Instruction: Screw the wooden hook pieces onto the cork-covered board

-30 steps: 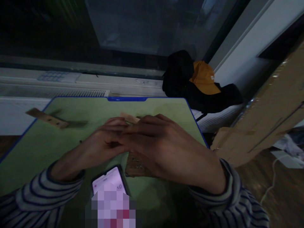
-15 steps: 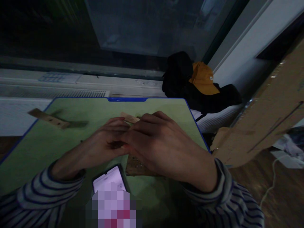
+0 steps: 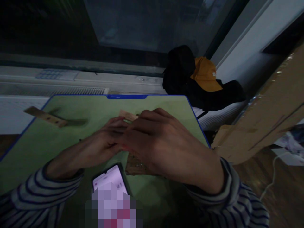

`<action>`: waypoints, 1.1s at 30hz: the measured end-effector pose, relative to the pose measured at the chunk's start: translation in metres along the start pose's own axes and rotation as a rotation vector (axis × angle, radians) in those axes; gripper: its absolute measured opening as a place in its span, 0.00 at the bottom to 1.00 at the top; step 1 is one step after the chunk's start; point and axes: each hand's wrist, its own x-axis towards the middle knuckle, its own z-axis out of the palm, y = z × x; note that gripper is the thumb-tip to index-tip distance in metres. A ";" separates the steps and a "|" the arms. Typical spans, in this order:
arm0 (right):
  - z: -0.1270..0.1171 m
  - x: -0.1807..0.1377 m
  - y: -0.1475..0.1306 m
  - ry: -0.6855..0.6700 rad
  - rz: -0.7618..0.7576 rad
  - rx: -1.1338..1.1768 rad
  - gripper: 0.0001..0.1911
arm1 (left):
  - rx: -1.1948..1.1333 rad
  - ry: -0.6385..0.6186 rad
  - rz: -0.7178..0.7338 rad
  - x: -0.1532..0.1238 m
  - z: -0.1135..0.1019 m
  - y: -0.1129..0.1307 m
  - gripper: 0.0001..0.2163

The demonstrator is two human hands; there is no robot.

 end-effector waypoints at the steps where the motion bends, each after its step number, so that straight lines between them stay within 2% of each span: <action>1: 0.001 0.000 0.000 -0.002 0.003 -0.001 0.12 | 0.002 -0.007 -0.001 0.001 0.000 0.000 0.11; 4: 0.004 0.001 0.000 -0.005 0.001 0.007 0.11 | 0.015 0.013 0.015 0.002 -0.002 -0.001 0.10; 8: 0.006 0.003 0.000 -0.010 0.027 0.019 0.09 | 0.020 0.103 0.003 0.003 -0.003 -0.003 0.09; 11: 0.006 0.003 0.000 0.007 0.029 0.040 0.11 | 0.019 0.143 0.030 0.002 -0.001 -0.005 0.09; 15: 0.001 0.000 0.001 -0.029 0.003 0.082 0.15 | 0.019 0.135 0.040 0.001 0.001 -0.006 0.08; 18: -0.002 -0.001 0.002 -0.049 -0.013 0.063 0.13 | 0.021 0.088 0.047 0.000 -0.001 -0.004 0.08; 23: -0.002 0.001 0.003 0.007 0.009 -0.014 0.11 | 0.010 0.043 0.014 0.001 -0.002 -0.001 0.09; 33: 0.004 0.001 0.003 0.004 0.027 0.015 0.13 | -0.038 0.141 -0.016 0.002 -0.003 0.001 0.08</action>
